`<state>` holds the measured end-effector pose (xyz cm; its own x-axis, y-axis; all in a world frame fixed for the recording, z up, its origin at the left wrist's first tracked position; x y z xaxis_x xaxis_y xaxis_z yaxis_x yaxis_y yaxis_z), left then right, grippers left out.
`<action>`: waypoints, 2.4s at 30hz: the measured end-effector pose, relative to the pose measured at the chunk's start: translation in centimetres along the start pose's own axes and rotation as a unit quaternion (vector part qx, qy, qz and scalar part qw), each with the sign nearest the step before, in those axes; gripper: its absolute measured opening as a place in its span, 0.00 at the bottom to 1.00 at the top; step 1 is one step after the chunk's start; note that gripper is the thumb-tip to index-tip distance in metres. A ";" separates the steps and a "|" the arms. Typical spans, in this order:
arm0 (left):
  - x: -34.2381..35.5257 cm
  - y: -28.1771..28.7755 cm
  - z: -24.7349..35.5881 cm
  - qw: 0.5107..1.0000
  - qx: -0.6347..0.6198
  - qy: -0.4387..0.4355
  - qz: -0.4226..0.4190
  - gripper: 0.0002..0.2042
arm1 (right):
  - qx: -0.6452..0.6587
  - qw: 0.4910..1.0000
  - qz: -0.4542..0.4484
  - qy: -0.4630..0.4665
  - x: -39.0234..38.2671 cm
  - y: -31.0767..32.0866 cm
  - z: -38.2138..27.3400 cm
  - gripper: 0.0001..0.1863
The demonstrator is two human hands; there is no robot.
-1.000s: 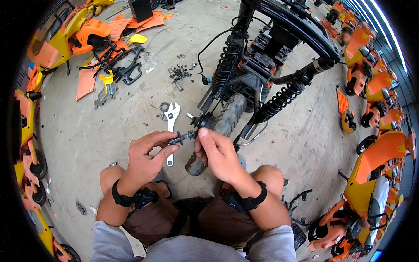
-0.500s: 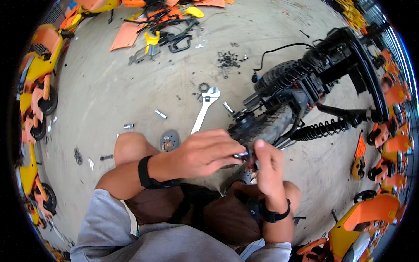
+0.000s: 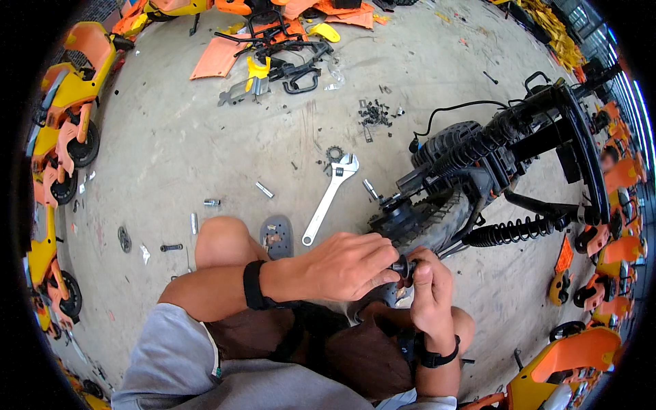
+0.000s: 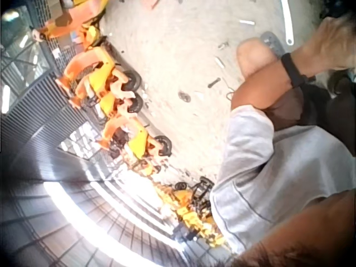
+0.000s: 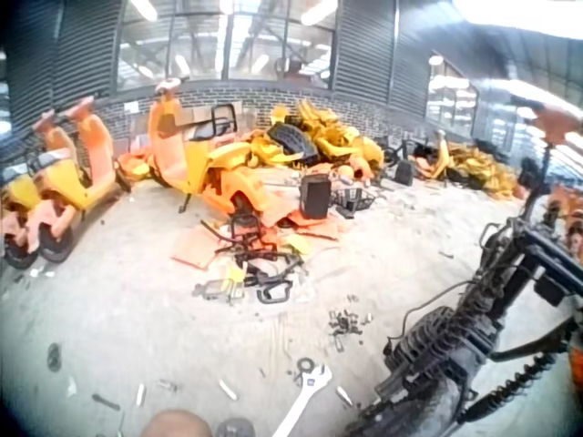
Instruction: The person uses a screwdriver to tighten components on the frame of a motorcycle and manipulates the rear wheel assembly while sitting on the floor.
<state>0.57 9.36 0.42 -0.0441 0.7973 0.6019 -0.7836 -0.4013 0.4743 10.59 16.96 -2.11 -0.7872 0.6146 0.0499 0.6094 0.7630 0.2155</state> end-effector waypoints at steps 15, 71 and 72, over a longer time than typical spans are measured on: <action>-1.9 -5.3 -4.7 0.772 -0.505 0.381 -0.063 0.24 | 0.035 0.993 0.094 -0.059 -0.5 2.0 2.1 0.15; -5.5 -3.5 -6.5 0.724 -0.404 0.555 -0.067 0.18 | 0.171 0.984 0.043 -0.022 -0.5 -2.3 1.5 0.22; -5.6 -3.5 -6.6 0.729 -0.388 0.559 -0.074 0.18 | 0.158 0.986 0.030 -0.053 -0.5 -2.4 2.2 0.23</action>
<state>-0.49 9.27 -8.86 -0.0610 0.8498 -0.5236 -0.9264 -0.2435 -0.2872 9.71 15.26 -4.76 -0.7452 0.6648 -0.0516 0.6662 0.7390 -0.1002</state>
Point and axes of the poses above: each hand's wrist, its own x-axis towards the middle knuckle, its own y-axis out of the back of the hand, z = x × y, the point moved 9 cm from there along x, towards the middle knuckle, and after that the axes turned 2 degrees about x, right-handed, at the moved point
